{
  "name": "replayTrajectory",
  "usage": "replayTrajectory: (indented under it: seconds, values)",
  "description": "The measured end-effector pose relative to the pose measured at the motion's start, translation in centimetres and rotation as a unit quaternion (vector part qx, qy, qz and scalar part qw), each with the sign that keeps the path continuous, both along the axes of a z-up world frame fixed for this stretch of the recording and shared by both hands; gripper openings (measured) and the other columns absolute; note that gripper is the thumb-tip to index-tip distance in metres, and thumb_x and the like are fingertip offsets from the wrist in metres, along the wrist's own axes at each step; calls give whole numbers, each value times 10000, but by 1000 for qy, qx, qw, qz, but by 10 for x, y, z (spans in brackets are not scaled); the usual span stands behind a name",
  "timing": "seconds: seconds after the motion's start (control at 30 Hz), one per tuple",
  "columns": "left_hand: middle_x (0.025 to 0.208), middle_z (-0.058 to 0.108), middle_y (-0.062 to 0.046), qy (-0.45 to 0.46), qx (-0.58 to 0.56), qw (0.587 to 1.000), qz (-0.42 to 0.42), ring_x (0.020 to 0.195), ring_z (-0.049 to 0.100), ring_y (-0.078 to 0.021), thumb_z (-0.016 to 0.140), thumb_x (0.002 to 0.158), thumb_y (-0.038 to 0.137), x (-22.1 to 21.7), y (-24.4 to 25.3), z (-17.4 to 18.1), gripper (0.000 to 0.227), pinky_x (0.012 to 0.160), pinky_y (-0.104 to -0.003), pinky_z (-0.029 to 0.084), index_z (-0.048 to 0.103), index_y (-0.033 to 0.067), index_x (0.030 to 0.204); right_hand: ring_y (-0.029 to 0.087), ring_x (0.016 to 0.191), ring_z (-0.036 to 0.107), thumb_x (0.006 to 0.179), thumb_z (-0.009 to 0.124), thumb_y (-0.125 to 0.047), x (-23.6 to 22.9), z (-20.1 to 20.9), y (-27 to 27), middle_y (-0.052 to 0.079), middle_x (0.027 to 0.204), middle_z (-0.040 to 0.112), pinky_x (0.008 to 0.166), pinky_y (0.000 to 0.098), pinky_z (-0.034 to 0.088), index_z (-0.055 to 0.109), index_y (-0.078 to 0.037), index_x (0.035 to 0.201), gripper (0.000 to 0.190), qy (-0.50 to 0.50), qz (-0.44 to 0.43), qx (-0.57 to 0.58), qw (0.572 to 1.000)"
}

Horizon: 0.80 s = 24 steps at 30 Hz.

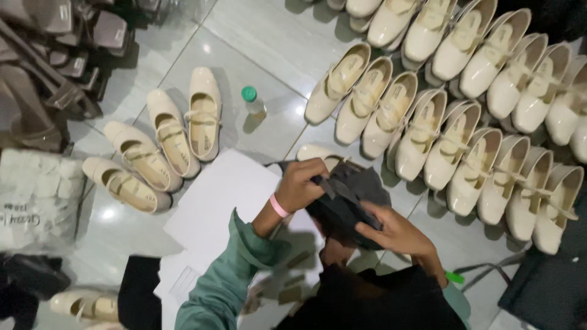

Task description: The person sits on the floor and wipes the exterior of a white flat shoe with a dark cloth. They then handle a stack of white cardboard shoe boxes, using a green lighter to burn the edges of the boxes. Finally, they pick up another shoe and continue wiping it with the cloth.

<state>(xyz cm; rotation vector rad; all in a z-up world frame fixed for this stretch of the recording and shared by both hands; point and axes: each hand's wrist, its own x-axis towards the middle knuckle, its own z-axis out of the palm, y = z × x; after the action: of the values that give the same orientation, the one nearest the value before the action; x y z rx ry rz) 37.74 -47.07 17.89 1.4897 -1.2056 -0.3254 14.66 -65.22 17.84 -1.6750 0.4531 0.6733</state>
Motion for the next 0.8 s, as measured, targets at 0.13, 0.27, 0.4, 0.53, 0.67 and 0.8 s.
replayTrajectory:
  seconds: [0.13,0.27,0.4,0.53,0.67,0.8]
  values:
    - [762,524,-134,41,65,995,-59,688,506,-317,797,757,79,11,-27,-27,304,620,-375,434,501,19,795,186,955,681,987,776,-233,-36,13,-26,68,1007,753,820,362,524,722,-108,1018,139,-334,57,2,941]
    - [715,456,-37,229,94,943,-224,687,444,-137,735,847,88,-17,-42,-50,224,644,-303,424,519,50,805,261,872,638,659,924,-289,-90,54,-30,118,1103,644,720,386,528,524,25,1239,772,-243,-266,-74,930]
    - [702,371,-3,294,155,923,-195,679,357,-79,737,1004,244,-46,-52,-69,430,613,-289,359,436,46,771,219,769,542,707,880,-352,-102,79,-55,32,859,514,728,381,417,570,-111,861,421,-304,-67,-426,849]
    - [853,638,-3,303,66,950,-36,774,591,-61,707,988,276,-25,-69,-97,265,695,-249,508,653,37,886,192,740,519,822,802,-362,-94,84,-73,16,848,516,722,355,406,562,-121,874,344,-338,-193,-324,862]
    - [1080,625,-247,-3,134,884,447,991,584,-370,861,783,377,32,-93,-143,618,848,-471,484,597,-54,1140,166,710,496,937,725,-372,-80,76,-85,0,837,517,716,329,394,555,-130,888,300,-412,-317,-156,840]
    - [1128,599,-259,93,281,856,424,1115,544,-441,935,730,464,67,-125,-179,775,989,-546,424,568,-40,1190,140,681,473,1051,647,-382,-62,70,-109,-16,826,519,709,303,382,547,-139,901,303,-508,-388,30,769]
